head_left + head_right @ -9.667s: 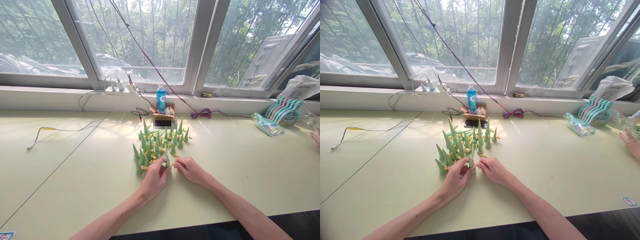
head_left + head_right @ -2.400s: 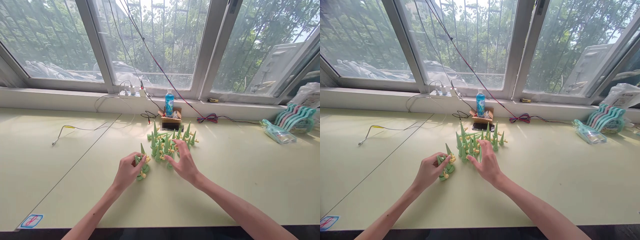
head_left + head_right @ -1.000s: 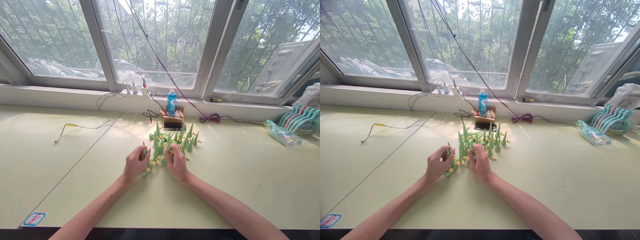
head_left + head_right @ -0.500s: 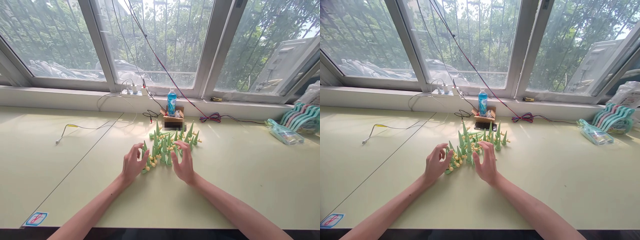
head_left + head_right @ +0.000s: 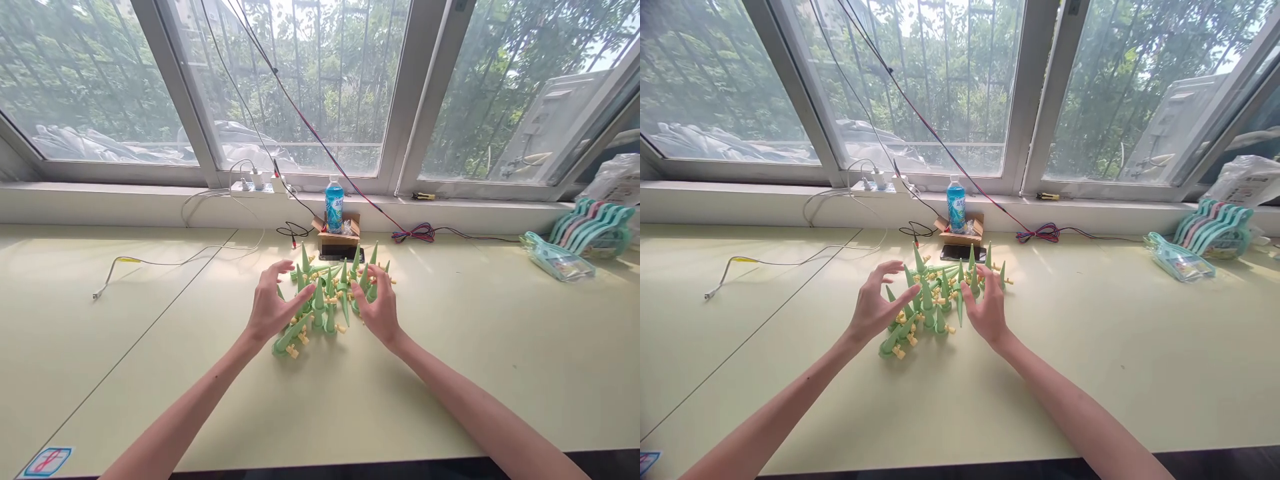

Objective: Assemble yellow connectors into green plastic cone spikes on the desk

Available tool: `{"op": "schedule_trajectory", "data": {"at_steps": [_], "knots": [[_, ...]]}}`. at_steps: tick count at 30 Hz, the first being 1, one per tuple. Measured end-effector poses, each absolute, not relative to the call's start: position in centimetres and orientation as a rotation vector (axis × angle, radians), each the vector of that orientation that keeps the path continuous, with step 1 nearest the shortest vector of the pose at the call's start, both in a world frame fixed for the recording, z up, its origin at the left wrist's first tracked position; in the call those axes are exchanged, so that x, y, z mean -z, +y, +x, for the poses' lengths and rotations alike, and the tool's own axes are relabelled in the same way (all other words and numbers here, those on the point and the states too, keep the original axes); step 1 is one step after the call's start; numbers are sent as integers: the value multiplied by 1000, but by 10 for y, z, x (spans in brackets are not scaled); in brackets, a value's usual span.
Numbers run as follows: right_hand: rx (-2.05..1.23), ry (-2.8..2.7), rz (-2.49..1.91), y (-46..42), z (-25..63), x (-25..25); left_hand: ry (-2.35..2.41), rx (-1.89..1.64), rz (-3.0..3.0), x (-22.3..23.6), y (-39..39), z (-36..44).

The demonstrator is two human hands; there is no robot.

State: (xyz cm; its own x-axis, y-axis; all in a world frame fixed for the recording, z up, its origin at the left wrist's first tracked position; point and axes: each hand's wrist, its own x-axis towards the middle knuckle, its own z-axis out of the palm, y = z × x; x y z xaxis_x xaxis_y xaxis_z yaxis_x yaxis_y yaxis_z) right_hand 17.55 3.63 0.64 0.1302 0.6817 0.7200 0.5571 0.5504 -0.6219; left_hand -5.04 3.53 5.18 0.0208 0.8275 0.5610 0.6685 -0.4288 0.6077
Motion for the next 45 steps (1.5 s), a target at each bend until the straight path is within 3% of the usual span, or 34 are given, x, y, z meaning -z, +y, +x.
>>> {"op": "schedule_trajectory", "data": {"at_steps": [10, 28, 45], "knots": [[-334, -1573, -1063, 45, 168, -13, 1530, -954, 2235, -59, 50, -44], [-420, -1774, -1030, 51, 156, -21, 1515, -966, 2283, -61, 44, -69], [-421, -1787, -980, 57, 159, -19, 1422, -723, 2303, -81, 48, -80]]}}
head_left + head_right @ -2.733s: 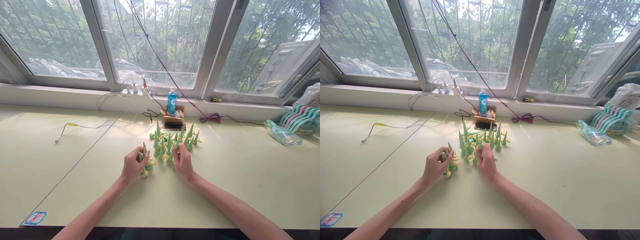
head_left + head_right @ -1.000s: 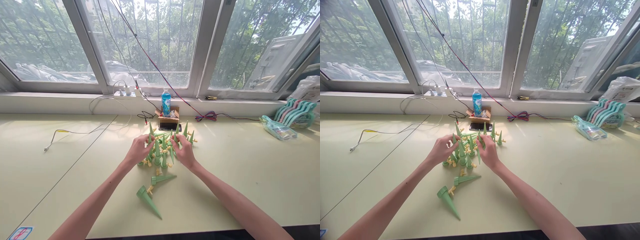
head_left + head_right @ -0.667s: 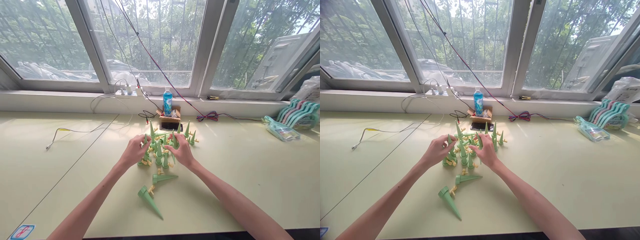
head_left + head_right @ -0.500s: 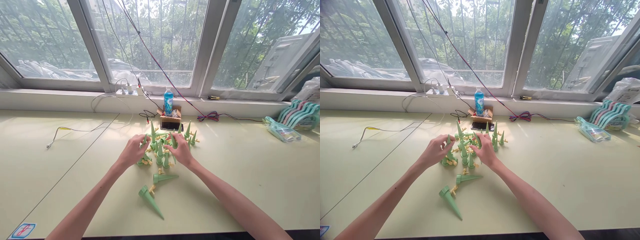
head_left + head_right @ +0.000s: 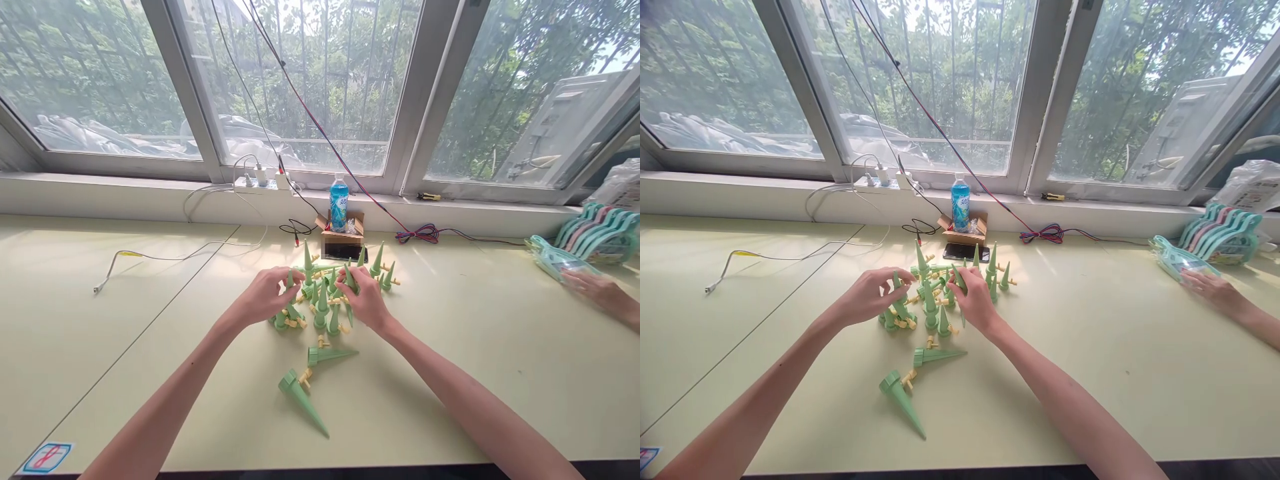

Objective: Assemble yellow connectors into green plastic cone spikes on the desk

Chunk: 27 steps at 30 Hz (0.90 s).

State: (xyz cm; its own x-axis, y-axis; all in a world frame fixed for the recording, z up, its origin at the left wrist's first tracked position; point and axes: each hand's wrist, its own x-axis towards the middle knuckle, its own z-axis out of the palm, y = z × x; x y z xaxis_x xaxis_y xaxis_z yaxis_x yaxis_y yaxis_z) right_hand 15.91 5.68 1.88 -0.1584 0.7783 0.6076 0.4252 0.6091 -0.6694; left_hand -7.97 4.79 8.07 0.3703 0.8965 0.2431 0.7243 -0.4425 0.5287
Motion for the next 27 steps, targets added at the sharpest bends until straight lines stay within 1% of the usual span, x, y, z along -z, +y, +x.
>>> {"op": "schedule_trajectory", "data": {"at_steps": [6, 13, 17, 19, 20, 23, 27], "knots": [[-438, -1730, -980, 57, 159, -16, 1519, -803, 2152, -85, 48, -83], [-426, -1565, -995, 51, 160, -12, 1478, -824, 2004, -90, 52, -93], [-421, -1522, -994, 48, 162, -10, 1425, -1014, 1796, -87, 66, -106], [-420, -1519, -998, 47, 164, -9, 1509, -1083, 1691, -83, 78, -115], [-421, -1517, -1001, 46, 165, -9, 1549, -1018, 1692, -80, 84, -118], [-424, -1508, -1004, 44, 167, -8, 1458, -596, 1739, -73, 101, -125], [-434, -1514, -987, 42, 170, -8, 1342, -319, 1760, -66, 113, -122]]}}
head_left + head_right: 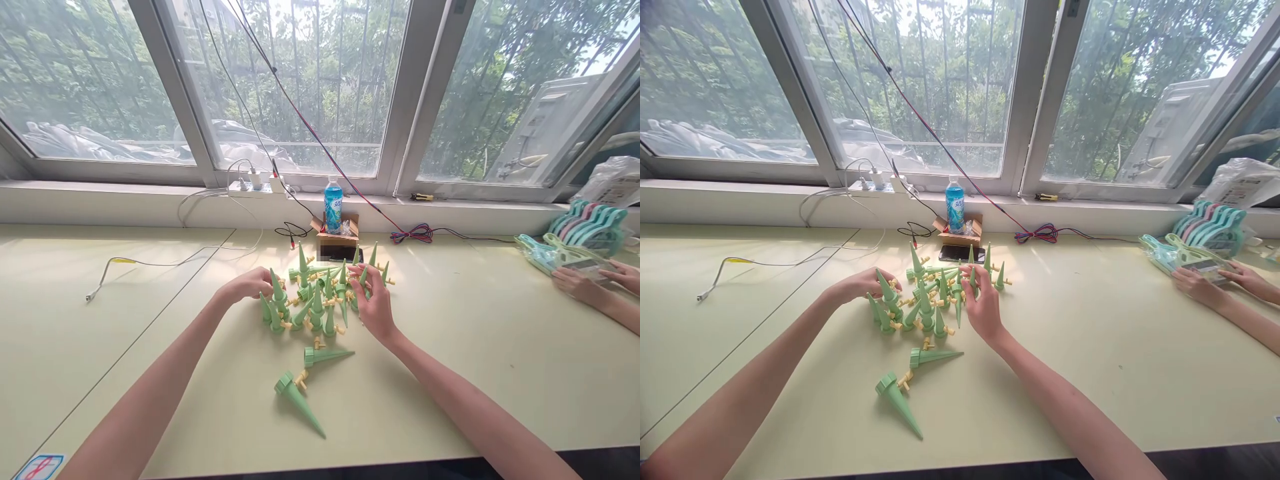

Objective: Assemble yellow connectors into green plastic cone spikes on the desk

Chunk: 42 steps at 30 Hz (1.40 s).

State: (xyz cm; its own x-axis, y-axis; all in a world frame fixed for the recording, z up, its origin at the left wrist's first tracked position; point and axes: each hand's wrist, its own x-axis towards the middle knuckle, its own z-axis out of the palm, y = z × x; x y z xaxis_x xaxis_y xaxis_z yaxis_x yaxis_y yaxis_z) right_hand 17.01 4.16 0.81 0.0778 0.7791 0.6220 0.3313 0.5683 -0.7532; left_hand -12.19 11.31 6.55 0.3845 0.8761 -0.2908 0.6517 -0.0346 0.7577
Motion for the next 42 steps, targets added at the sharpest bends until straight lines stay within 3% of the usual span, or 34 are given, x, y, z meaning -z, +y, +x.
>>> {"op": "schedule_trajectory", "data": {"at_steps": [14, 29, 39, 42], "knots": [[-499, -1495, -922, 46, 166, -4, 1226, -251, 1813, -41, 130, -105], [-406, -1654, -941, 46, 181, -1, 1296, -313, 1800, -53, 107, -135], [-106, -1492, -1069, 22, 208, 4, 1714, -792, 1725, -100, 5, -185], [-72, -1455, -1141, 21, 218, 11, 1582, -723, 1790, -97, -32, -166]]}}
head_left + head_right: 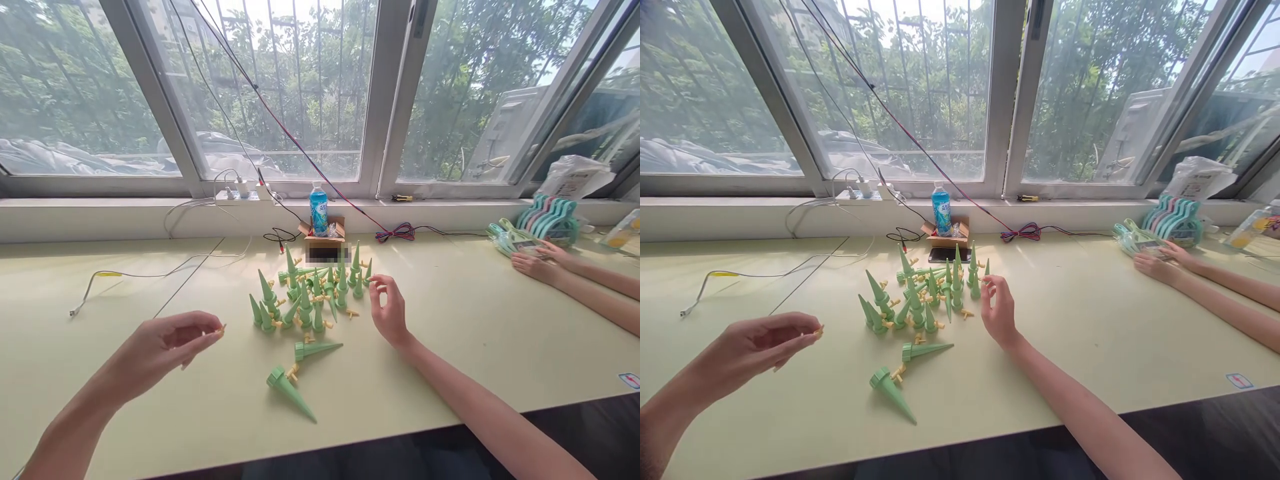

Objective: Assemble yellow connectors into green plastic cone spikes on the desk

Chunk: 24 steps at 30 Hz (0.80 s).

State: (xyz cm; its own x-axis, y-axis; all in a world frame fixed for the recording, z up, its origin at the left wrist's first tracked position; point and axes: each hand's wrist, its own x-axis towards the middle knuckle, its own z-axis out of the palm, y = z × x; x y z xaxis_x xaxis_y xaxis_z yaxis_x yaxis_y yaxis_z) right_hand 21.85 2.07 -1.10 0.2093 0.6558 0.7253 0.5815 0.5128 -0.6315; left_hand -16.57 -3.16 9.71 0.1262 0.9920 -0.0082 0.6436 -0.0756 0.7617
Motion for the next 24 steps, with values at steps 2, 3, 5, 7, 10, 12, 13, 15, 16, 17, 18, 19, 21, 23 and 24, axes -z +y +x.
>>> {"op": "schedule_trajectory", "data": {"at_steps": [2, 3, 5, 7, 10, 12, 13, 15, 16, 17, 18, 19, 21, 23, 24], "knots": [[-119, -1548, -1177, 21, 222, 17, 1351, -470, 1914, -86, -54, -137], [-148, -1603, -1192, 21, 223, 19, 1271, -373, 1950, -78, -64, -120], [-203, -1718, -1225, 20, 222, 24, 1211, -274, 1975, -61, -80, -89], [-243, -1809, -1274, 18, 220, 27, 1219, -239, 1985, -45, -89, -66], [-299, -1911, -1347, 15, 218, 28, 1240, -244, 2035, -28, -90, -51], [-335, -1966, -1361, 14, 218, 27, 1254, -290, 2091, -24, -84, -49], [-350, -1984, -1360, 14, 218, 27, 1264, -322, 2114, -22, -80, -49], [-383, -2002, -1353, 15, 219, 26, 1295, -395, 2142, -19, -72, -49], [-396, -2004, -1351, 15, 219, 26, 1313, -427, 2146, -18, -68, -49], [-405, -2005, -1353, 15, 219, 26, 1336, -460, 2147, -15, -64, -49], [-409, -2005, -1355, 15, 219, 27, 1355, -496, 2152, -13, -60, -49], [-411, -2003, -1356, 16, 219, 27, 1372, -531, 2158, -11, -57, -49], [-413, -1988, -1353, 16, 220, 27, 1404, -590, 2185, -6, -54, -49], [-405, -1941, -1344, 17, 220, 26, 1431, -633, 2228, -4, -53, -49], [-389, -1898, -1343, 18, 221, 26, 1441, -651, 2254, -5, -54, -47]]}}
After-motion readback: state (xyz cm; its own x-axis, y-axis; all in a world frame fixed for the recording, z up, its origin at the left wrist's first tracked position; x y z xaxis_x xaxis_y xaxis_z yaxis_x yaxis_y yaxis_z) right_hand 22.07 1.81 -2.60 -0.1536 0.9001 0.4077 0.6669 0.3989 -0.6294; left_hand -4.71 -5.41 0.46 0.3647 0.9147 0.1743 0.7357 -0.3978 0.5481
